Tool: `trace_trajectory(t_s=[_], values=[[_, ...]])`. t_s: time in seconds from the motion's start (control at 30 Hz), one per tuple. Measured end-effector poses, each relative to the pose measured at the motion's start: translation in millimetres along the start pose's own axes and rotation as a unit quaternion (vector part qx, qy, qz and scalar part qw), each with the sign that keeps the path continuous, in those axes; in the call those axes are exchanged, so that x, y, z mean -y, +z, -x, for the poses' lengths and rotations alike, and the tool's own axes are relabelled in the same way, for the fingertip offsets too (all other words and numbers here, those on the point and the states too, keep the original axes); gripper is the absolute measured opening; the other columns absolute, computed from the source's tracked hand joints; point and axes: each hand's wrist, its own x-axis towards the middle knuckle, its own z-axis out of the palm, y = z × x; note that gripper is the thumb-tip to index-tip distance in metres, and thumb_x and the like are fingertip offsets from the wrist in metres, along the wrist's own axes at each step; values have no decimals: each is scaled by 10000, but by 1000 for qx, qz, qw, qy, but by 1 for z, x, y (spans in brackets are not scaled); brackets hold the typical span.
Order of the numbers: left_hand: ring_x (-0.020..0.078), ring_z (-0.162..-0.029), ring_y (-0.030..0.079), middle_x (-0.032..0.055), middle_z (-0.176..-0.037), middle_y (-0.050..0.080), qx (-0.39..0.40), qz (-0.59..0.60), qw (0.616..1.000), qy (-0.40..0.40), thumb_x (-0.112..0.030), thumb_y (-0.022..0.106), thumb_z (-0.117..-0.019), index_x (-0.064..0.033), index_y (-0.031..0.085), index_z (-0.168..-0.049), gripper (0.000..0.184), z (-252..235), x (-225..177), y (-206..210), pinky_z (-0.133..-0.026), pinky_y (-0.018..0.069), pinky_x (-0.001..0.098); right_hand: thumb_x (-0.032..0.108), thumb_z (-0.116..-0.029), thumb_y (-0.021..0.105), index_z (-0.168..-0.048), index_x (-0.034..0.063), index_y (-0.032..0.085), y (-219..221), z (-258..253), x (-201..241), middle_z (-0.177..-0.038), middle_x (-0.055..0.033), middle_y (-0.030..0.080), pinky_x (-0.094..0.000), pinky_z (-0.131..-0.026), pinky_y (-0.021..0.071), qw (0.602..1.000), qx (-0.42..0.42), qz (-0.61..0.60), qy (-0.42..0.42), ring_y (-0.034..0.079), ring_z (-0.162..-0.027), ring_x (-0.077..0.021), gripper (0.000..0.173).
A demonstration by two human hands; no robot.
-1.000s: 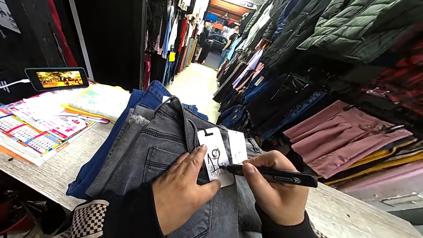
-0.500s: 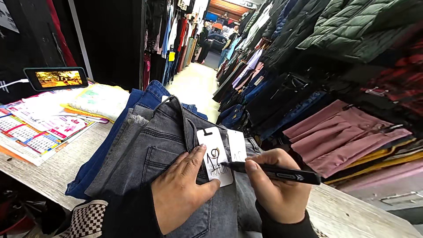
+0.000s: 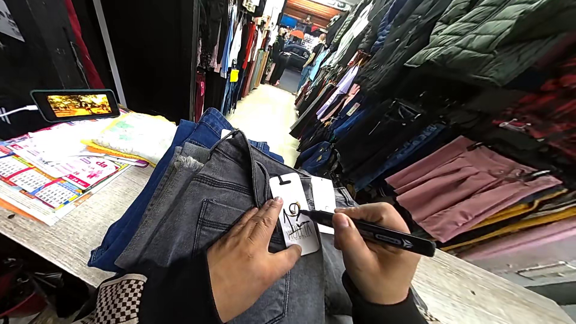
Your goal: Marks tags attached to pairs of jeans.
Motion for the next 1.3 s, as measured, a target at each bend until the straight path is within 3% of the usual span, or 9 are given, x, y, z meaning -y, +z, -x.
trace_trajectory(t_s=[0.27, 0.53, 0.73, 1.07, 1.3], values=[[434, -1415, 461, 334, -1458, 488, -1, -4, 1000, -1, -143, 637, -956, -270, 750, -1198, 295, 0, 0, 0, -1129, 455, 481, 253, -926, 719, -1043, 110, 658, 7, 3, -2, -811, 30, 686, -231, -488, 553, 1000, 21, -12, -10, 617, -560, -70, 194], [439, -1409, 468, 346, -1458, 483, -3, 7, 1000, 2, -129, 634, -955, -261, 755, -1191, 296, 0, 0, 0, -1124, 462, 486, 238, -914, 706, -962, 105, 660, 2, 2, 1, -756, 47, 671, -208, -457, 518, 1000, 28, 0, -14, 595, -535, -41, 148], [436, -1408, 470, 340, -1457, 487, -4, 2, 1000, 2, -131, 629, -960, -266, 751, -1196, 298, 0, 1, 1, -1125, 461, 483, 248, -929, 714, -1050, 105, 667, 6, 3, -1, -816, 29, 686, -234, -496, 558, 1000, 24, -6, -16, 620, -565, -69, 193], [432, -1412, 466, 338, -1464, 480, 0, -4, 1000, 0, -133, 632, -953, -274, 753, -1197, 307, 0, 0, 0, -1130, 456, 479, 227, -907, 700, -909, 124, 642, -2, 1, 1, -703, 58, 645, -196, -427, 487, 999, 34, -5, -12, 563, -496, -31, 118], [433, -1423, 452, 339, -1468, 475, 3, 2, 1000, 0, -135, 637, -953, -275, 749, -1204, 309, 0, 1, 0, -1134, 452, 484, 232, -915, 697, -943, 118, 651, 0, 0, 0, -724, 45, 653, -221, -441, 512, 1000, 9, 6, -11, 580, -505, -55, 126]])
